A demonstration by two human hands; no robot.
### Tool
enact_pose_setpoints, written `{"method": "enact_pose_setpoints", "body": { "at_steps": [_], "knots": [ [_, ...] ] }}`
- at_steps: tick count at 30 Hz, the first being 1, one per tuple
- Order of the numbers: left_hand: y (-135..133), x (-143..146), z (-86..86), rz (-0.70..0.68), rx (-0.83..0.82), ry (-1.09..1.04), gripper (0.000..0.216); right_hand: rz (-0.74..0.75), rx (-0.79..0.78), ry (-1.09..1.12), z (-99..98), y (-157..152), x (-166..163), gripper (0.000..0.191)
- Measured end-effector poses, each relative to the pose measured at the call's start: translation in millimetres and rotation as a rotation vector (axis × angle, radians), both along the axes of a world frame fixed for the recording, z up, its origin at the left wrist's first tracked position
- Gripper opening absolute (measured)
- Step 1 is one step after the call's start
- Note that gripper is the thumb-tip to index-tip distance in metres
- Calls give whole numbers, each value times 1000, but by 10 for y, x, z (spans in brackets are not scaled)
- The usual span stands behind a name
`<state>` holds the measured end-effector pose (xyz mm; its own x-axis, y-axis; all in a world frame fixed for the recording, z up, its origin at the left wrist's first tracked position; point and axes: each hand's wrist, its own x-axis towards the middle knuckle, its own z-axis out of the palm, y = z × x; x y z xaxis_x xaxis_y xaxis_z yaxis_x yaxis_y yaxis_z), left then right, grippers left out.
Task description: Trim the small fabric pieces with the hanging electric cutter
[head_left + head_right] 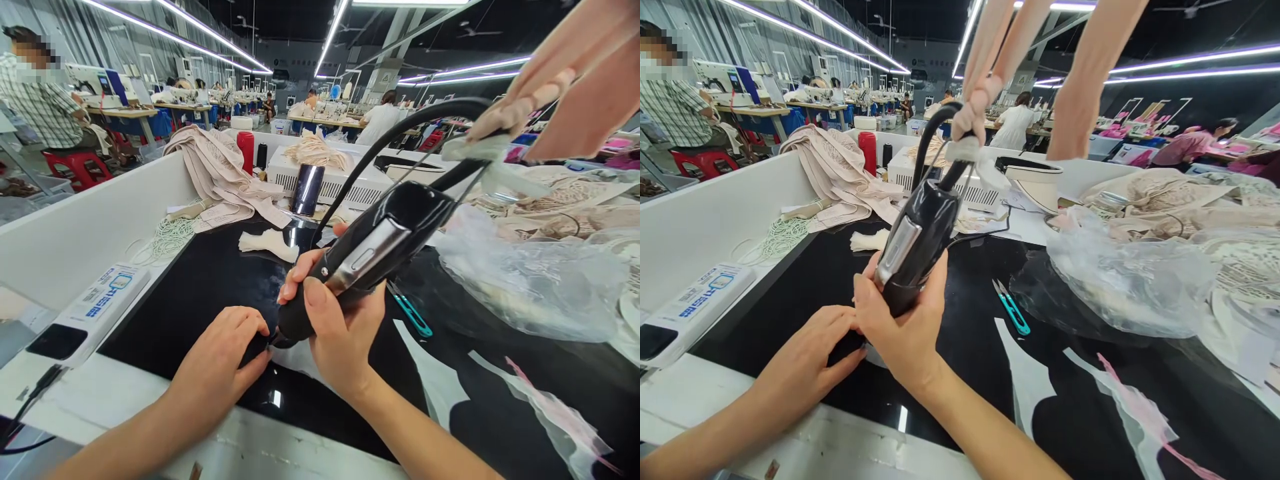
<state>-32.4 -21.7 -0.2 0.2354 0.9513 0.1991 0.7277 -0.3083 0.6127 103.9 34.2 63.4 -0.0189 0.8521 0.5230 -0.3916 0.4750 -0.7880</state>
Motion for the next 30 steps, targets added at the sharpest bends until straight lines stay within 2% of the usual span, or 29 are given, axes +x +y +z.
{"method": "enact_pose_setpoints", "body": {
  "at_steps": [9,19,30],
  "knots": [
    [-3,6,19,13,-21,10,14,-20,-1,9,0,-2,5,37],
    [-4,-30,10,85,-18,-120,18,-7,-1,29,8,-24,39,38],
    [-1,-46,18,40,-37,-129,13,29,20,7,17,-136,64,31]
  ]
}}
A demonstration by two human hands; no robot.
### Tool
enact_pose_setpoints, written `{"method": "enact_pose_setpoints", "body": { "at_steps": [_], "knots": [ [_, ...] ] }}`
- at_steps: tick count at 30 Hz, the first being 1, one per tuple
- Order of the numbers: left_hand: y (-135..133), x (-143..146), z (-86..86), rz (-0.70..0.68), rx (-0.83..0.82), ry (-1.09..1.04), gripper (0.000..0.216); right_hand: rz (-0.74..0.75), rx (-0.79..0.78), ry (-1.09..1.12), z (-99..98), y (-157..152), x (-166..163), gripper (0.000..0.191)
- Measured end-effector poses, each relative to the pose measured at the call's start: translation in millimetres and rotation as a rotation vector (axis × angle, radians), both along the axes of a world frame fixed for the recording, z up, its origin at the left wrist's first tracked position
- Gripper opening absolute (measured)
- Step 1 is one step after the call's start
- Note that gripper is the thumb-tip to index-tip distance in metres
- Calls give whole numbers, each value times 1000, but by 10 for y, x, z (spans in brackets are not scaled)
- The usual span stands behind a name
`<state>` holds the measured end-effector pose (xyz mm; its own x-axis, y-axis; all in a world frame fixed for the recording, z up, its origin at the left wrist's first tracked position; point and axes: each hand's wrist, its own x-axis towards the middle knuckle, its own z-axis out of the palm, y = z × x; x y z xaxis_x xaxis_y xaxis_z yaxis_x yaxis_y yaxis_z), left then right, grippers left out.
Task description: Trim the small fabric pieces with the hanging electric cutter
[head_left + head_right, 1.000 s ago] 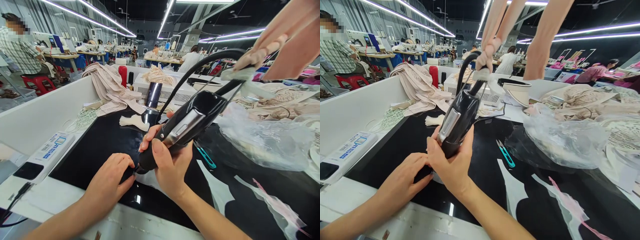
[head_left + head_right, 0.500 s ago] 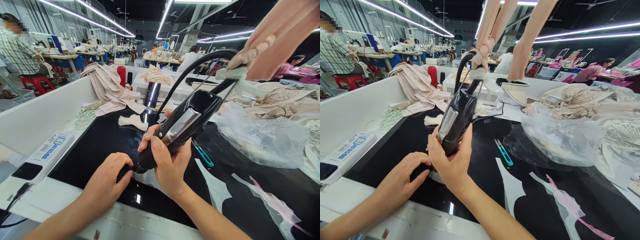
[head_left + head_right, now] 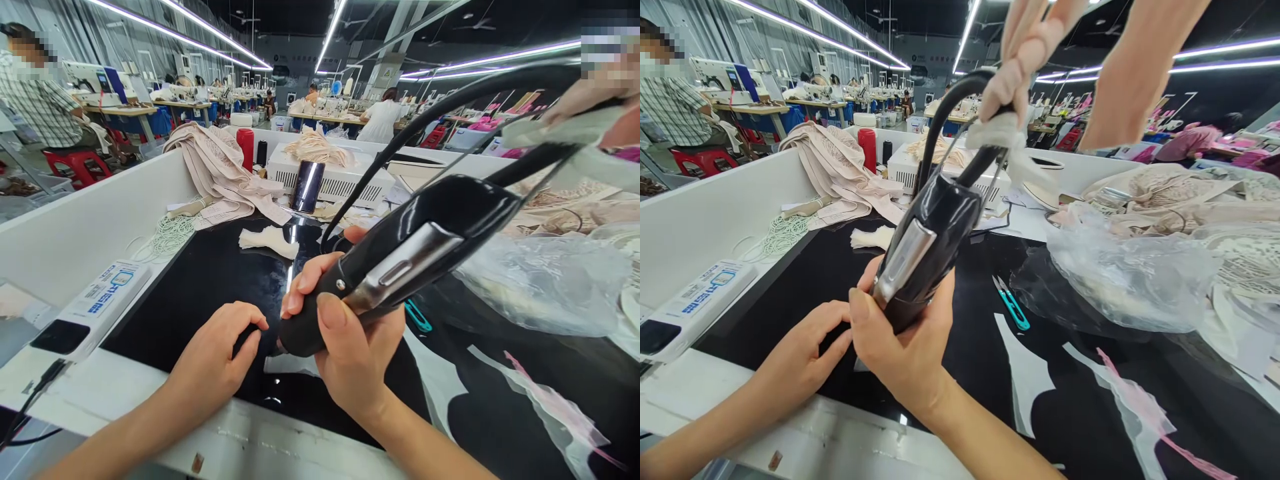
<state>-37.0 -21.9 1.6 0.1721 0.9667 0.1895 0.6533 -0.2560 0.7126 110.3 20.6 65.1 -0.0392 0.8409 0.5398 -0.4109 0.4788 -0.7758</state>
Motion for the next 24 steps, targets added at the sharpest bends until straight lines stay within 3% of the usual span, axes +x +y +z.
{"method": "enact_pose_setpoints", "body": {
  "at_steps": [11,24],
  "knots": [
    [-3,-40,52,-54,-69,-17,9,56,2,52,26,-82,56,33],
    [13,-6,26,-83,-12,67,10,70,46,37,-59,-117,-17,33]
  ]
}}
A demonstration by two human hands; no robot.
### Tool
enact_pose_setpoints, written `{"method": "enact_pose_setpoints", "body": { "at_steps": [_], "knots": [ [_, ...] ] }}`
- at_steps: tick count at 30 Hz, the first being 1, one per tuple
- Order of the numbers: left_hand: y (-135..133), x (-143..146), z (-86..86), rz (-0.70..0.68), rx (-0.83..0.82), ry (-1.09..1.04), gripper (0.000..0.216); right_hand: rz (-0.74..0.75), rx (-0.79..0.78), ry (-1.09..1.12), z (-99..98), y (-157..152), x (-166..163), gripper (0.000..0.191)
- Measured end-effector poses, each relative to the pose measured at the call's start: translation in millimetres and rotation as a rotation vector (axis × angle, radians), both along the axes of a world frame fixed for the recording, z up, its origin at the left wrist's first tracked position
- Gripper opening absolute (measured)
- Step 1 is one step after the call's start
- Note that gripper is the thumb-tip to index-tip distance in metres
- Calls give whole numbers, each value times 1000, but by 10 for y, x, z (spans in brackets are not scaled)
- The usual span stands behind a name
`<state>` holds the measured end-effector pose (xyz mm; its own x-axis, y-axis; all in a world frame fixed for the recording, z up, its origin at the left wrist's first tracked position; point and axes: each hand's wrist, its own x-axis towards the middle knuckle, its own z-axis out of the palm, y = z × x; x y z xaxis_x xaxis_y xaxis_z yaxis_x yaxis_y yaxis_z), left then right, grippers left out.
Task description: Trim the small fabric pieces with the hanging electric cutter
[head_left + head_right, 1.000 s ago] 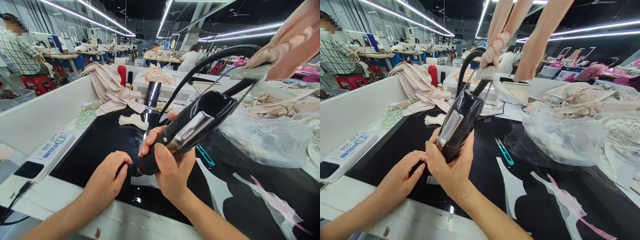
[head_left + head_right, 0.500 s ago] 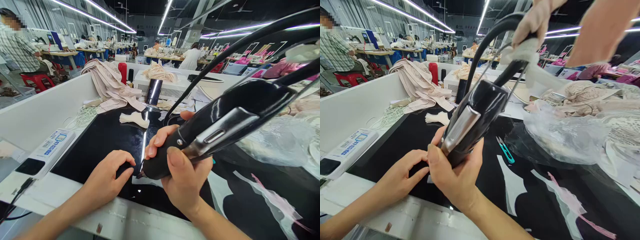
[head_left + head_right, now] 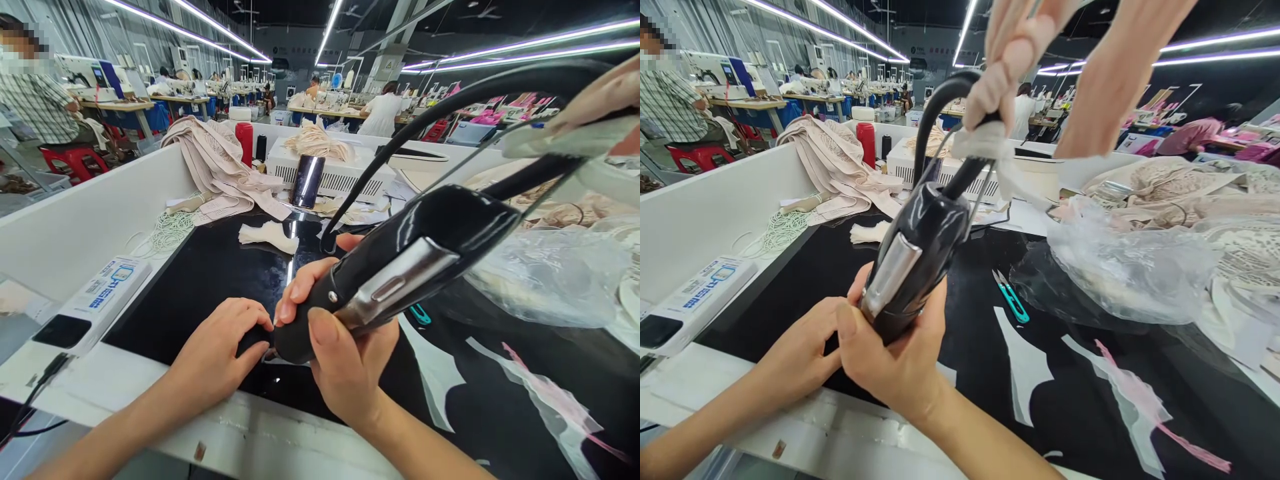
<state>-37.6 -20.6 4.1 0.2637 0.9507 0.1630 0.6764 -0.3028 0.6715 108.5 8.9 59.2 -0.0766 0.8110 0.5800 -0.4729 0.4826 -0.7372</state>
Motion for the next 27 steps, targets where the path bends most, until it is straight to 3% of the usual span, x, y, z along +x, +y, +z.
{"method": "enact_pose_setpoints", "body": {
  "at_steps": [3,9,13,18,20,24,27],
  "knots": [
    [-1,-3,-4,1,-1,6,11,-22,6,-26,2,-4,-3,30],
    [4,-8,1,-12,1,22,13,-24,-32,-52,17,-3,9,43],
    [-73,21,17,-92,-13,64,17,-16,-43,18,93,34,146,30],
    [-107,1,74,-179,4,102,24,-102,-17,24,148,91,418,29],
    [-39,-29,125,-245,37,88,24,-129,-21,21,139,95,482,30],
    [133,-49,228,-515,62,77,21,-146,-28,13,107,78,507,32],
    [207,-31,251,-590,-9,100,33,-131,-26,12,94,64,483,30]
  ]
}}
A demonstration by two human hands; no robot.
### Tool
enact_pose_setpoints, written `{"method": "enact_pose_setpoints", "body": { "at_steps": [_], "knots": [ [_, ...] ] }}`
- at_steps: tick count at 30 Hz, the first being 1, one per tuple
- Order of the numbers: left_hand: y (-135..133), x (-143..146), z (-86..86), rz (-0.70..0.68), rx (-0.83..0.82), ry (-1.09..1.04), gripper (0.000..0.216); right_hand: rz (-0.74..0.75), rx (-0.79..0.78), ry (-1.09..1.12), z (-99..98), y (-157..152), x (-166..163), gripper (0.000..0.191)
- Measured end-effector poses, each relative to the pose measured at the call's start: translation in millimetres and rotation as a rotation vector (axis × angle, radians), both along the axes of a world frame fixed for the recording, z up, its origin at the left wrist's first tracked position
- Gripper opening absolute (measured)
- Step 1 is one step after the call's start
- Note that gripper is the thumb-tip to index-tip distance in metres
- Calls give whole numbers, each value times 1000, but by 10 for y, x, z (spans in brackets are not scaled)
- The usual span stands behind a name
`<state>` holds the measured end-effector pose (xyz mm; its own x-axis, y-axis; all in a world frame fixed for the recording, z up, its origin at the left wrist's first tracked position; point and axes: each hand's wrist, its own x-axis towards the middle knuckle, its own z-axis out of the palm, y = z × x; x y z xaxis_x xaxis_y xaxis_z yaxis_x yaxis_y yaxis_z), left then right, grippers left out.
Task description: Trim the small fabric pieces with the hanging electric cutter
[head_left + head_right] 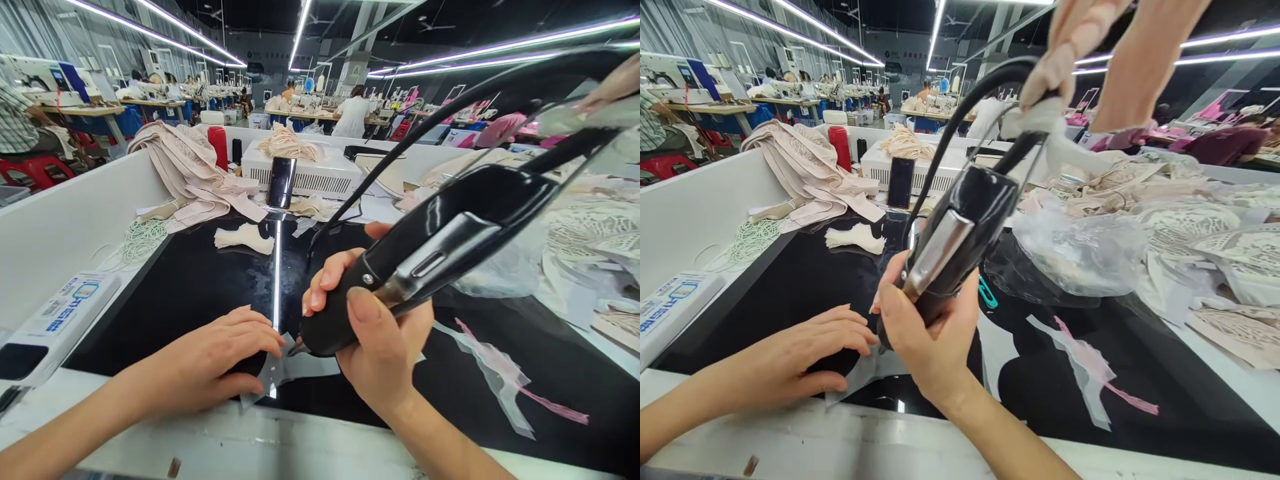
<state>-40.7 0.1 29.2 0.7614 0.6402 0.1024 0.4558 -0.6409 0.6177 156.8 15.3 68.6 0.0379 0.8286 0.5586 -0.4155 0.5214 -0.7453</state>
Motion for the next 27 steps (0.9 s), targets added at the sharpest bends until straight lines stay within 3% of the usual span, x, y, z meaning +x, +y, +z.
{"method": "enact_pose_setpoints", "body": {
  "at_steps": [5,27],
  "knots": [
    [47,-13,-55,35,-92,88,61,20,-48,-15,4,-4,-50,36],
    [129,51,-80,57,-21,124,85,-24,-11,-22,-53,110,-197,37]
  ]
}}
